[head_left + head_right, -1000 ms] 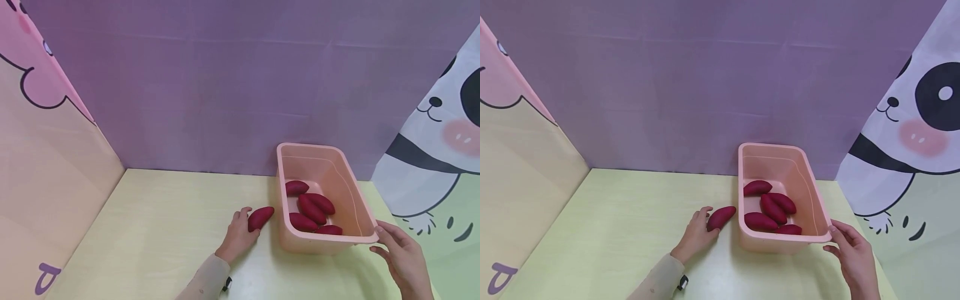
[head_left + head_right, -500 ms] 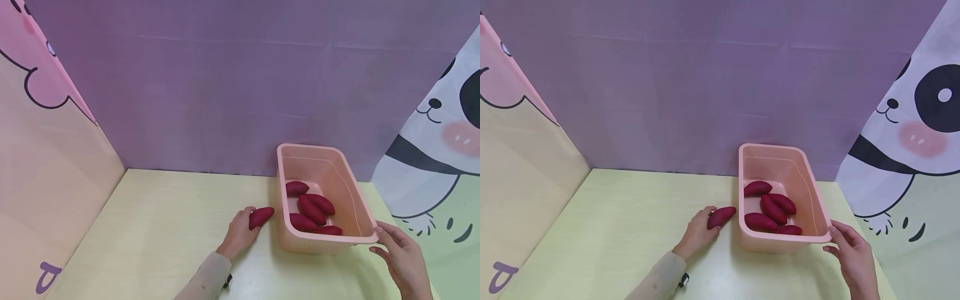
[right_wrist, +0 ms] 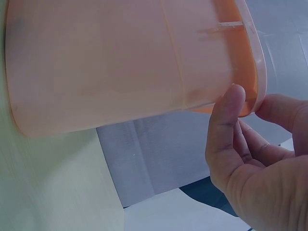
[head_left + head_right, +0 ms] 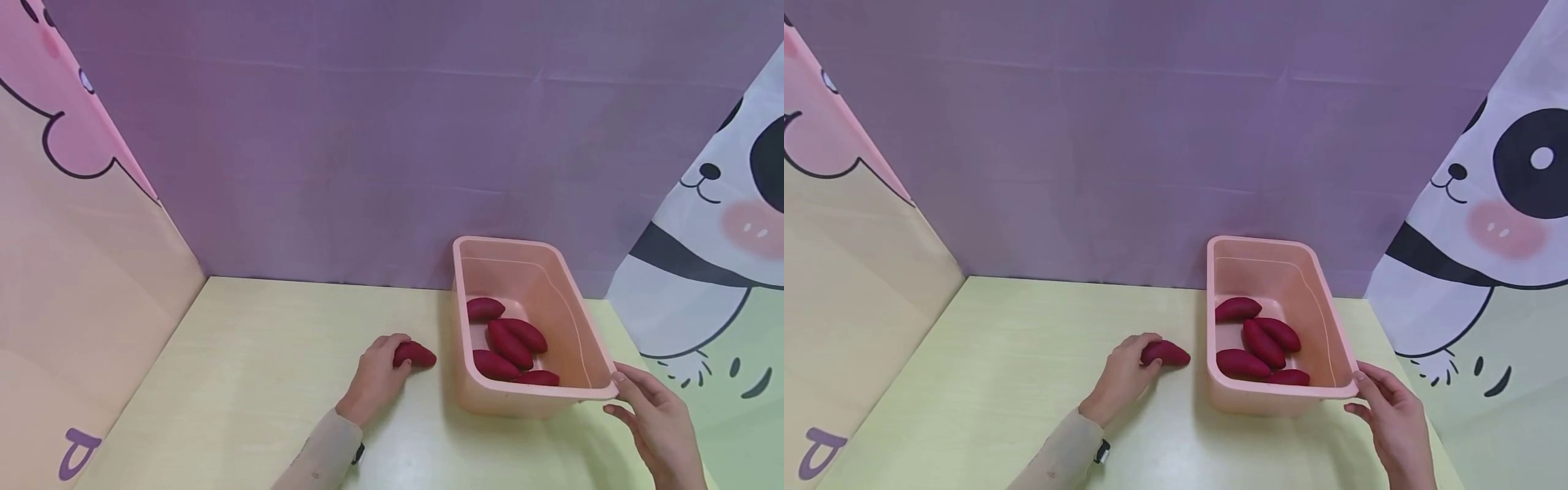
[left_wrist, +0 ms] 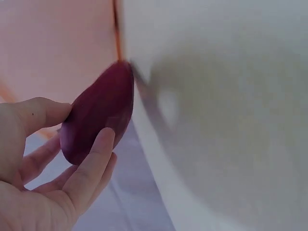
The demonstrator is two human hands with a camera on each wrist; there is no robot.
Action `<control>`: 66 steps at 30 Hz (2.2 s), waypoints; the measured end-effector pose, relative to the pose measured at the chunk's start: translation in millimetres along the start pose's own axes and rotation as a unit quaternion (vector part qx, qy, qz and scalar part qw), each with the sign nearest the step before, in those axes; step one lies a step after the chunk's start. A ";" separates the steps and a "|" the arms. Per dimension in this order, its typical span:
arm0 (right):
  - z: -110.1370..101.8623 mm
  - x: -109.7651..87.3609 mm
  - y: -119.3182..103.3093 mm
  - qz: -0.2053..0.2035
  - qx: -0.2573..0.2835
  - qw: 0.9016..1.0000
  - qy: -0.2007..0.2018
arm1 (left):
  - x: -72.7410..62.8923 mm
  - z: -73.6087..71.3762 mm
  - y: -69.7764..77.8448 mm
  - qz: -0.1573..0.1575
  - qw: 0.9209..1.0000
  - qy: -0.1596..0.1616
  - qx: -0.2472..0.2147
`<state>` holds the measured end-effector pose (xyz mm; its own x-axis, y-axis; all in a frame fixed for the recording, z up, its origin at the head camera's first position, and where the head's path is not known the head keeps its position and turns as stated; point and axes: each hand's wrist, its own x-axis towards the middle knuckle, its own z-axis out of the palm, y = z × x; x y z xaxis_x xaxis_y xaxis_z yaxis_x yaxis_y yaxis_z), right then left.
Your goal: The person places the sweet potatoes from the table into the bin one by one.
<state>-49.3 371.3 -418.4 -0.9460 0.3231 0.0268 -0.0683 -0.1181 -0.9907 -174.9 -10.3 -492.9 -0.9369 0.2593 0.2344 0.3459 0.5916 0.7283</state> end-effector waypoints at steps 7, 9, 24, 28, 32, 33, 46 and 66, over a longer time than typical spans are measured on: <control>0.0 -0.2 0.0 0.008 -0.003 1.000 0.004 | -0.8 -4.1 -4.5 0.006 1.000 0.000 0.008; 0.2 0.0 -0.4 0.009 -0.005 1.000 0.004 | -1.0 -4.6 -5.7 0.013 1.000 0.012 0.003; -0.4 -0.3 0.2 0.001 0.003 1.000 -0.002 | 21.4 -42.2 23.2 0.089 0.991 0.084 -0.050; -1.1 -0.7 0.9 -0.003 0.006 1.000 -0.004 | 36.1 -56.9 42.0 0.118 0.987 0.102 -0.045; -1.7 -0.4 0.9 -0.006 0.006 1.000 -0.006 | 52.2 -66.6 63.5 0.148 0.982 0.110 -0.039; -1.7 -0.3 0.8 -0.005 0.005 1.000 -0.006 | 55.9 -68.0 69.2 0.154 0.981 0.109 -0.036; -0.7 -0.5 1.1 -0.022 0.013 0.999 -0.019 | 105.0 -45.1 148.9 0.210 0.976 0.049 0.010; -1.7 3.1 2.8 -0.019 0.004 1.000 -0.007 | 162.1 31.8 212.9 0.093 0.988 -0.091 0.087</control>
<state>-51.9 373.6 -421.3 -0.9472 0.3137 0.0659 -0.1063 -0.1134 -0.9878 -251.6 182.0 -320.3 -0.8371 0.5000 0.2219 0.5294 0.6384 0.5587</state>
